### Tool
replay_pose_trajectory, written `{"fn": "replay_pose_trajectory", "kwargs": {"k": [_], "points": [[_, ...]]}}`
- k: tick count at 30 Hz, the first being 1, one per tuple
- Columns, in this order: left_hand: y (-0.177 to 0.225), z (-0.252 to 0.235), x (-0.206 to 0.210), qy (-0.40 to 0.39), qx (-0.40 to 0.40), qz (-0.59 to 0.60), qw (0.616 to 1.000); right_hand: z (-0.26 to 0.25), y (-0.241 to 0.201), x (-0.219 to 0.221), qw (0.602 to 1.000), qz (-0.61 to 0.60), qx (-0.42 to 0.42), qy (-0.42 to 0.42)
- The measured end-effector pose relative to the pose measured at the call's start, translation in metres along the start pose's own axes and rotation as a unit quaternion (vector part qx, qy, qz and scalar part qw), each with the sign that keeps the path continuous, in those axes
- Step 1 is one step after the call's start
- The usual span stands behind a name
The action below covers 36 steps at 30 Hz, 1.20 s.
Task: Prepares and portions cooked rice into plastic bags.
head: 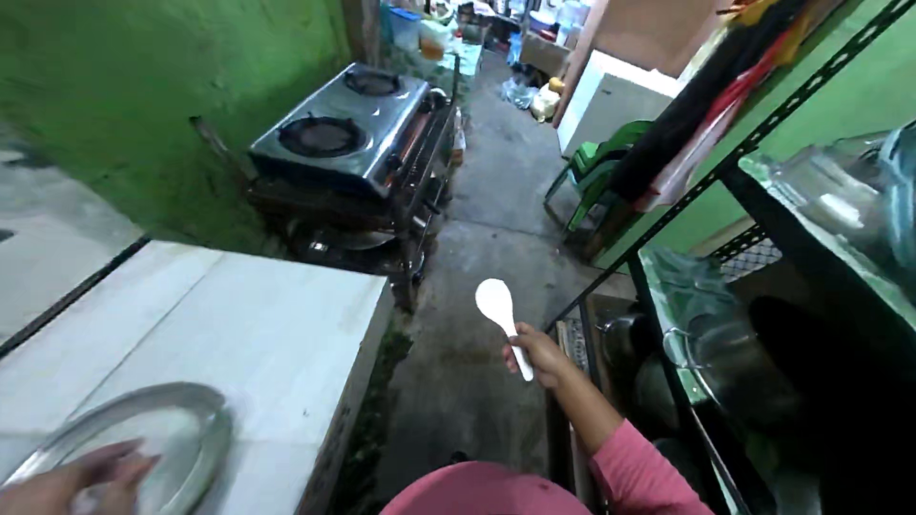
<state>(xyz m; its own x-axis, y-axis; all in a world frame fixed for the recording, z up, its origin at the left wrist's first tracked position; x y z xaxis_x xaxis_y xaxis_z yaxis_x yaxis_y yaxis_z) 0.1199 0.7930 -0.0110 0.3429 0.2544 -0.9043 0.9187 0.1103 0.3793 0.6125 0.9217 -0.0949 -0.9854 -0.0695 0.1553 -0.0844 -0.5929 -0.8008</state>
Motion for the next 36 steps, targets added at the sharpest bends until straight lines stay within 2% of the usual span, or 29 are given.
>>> {"fn": "replay_pose_trajectory", "kwargs": {"k": [3,8,11,14,18,21,25,28,30,32,36], "points": [[0.056,-0.071,0.058,-0.072,0.053,0.042,0.995,-0.029,-0.027,-0.047,0.997,-0.049,-0.017,0.056],[0.122,-0.177,0.145,-0.077,0.165,0.082,0.98,-0.108,-0.076,-0.106,0.986,-0.113,-0.031,0.116],[0.159,-0.247,0.193,-0.075,0.2,0.1,0.972,-0.158,-0.118,-0.145,0.973,-0.141,-0.055,0.173],[0.215,-0.327,0.235,-0.114,0.238,0.122,0.957,-0.193,-0.163,-0.187,0.954,-0.178,-0.082,0.227],[0.31,-0.435,0.293,-0.229,0.319,0.121,0.912,-0.227,-0.203,-0.244,0.929,-0.228,-0.088,0.279],[0.402,-0.5,0.334,-0.228,0.418,0.147,0.867,-0.246,-0.213,-0.294,0.898,-0.278,-0.093,0.329],[0.534,-0.55,0.407,-0.3,0.5,0.15,0.798,-0.272,-0.228,-0.372,0.834,-0.354,-0.094,0.412],[0.608,-0.575,0.473,-0.331,0.538,0.117,0.766,-0.298,-0.252,-0.442,0.775,-0.429,-0.128,0.447],[0.641,-0.601,0.506,-0.36,0.514,0.096,0.772,-0.321,-0.282,-0.491,0.753,-0.459,-0.153,0.445],[0.663,-0.635,0.529,-0.374,0.47,0.084,0.795,-0.338,-0.323,-0.534,0.734,-0.485,-0.179,0.44],[0.695,-0.695,0.568,-0.328,0.452,0.074,0.826,-0.352,-0.394,-0.618,0.709,-0.492,-0.202,0.463]]}}
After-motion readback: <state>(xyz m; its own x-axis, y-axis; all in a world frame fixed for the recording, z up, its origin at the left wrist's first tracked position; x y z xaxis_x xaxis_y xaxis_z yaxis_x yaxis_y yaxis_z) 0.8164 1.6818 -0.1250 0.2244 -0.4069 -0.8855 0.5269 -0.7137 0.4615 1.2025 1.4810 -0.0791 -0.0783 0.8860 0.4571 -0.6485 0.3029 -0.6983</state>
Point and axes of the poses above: each hand's wrist, its own z-axis away from the middle knuckle, its own x-axis out of the palm, y = z × x, the point moved 7 cm from there along -z, towards the middle knuckle, and after that the axes turned 2 degrees about -z, right-handed, at the moved point
